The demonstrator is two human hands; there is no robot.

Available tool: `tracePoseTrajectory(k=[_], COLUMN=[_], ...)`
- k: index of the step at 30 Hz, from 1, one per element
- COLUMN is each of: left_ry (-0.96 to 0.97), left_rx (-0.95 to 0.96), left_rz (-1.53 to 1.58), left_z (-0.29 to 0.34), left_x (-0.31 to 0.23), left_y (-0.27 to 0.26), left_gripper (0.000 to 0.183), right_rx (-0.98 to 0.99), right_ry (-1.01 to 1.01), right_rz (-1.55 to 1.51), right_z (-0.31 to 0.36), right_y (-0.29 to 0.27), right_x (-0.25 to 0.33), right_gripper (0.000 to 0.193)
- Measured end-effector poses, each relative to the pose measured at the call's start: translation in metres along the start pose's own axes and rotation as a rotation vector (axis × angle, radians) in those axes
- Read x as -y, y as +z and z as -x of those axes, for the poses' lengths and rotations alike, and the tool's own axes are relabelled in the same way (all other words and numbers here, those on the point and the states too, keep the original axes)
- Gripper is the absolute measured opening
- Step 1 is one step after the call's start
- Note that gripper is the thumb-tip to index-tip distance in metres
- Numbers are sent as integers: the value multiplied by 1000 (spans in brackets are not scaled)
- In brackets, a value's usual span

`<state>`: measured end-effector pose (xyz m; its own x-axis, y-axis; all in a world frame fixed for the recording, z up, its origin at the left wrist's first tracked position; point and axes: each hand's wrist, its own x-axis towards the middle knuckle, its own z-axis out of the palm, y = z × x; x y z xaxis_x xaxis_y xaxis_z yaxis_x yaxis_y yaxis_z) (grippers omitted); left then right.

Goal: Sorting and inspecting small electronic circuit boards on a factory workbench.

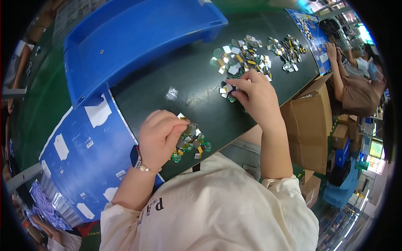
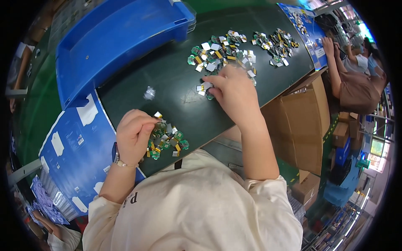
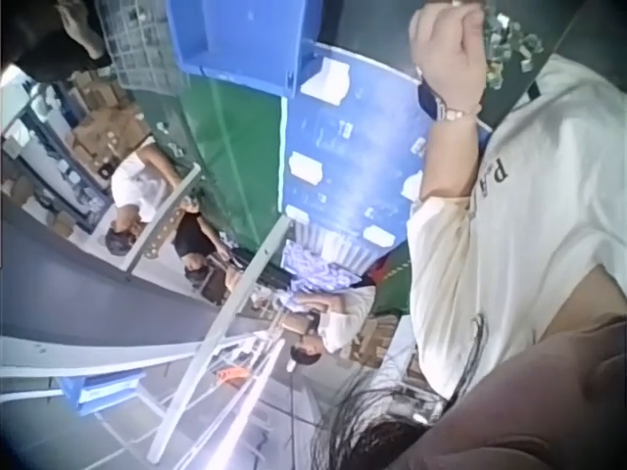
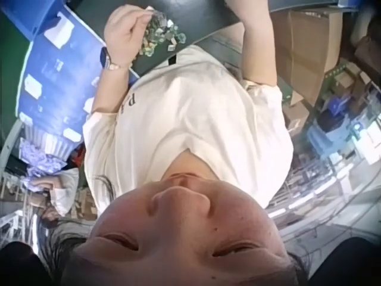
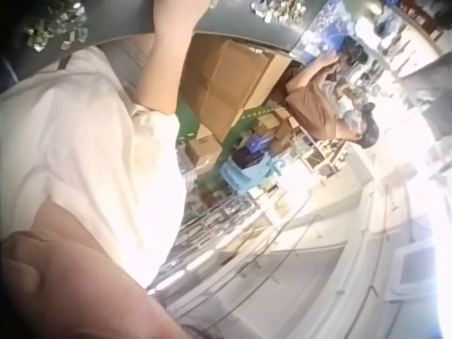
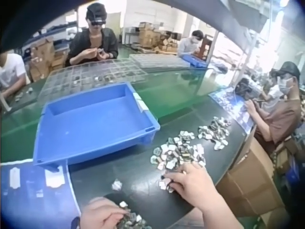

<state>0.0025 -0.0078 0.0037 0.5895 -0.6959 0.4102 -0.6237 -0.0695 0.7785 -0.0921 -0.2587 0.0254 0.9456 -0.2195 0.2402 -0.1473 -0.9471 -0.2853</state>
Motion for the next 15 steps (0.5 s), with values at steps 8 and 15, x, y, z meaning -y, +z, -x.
tracePoseTrajectory(k=[8,15], left_ry=[80,-137], left_rx=[38,-21], left_rz=[-123,137], left_z=[-3,4], left_x=[-3,-11], left_y=[1,3], left_gripper=[14,15], right_rx=[8,-189], right_ry=[-5,-10], right_rz=[-38,-483], right_z=[2,8], right_y=[5,-2], right_x=[-4,37], right_gripper=[17,18])
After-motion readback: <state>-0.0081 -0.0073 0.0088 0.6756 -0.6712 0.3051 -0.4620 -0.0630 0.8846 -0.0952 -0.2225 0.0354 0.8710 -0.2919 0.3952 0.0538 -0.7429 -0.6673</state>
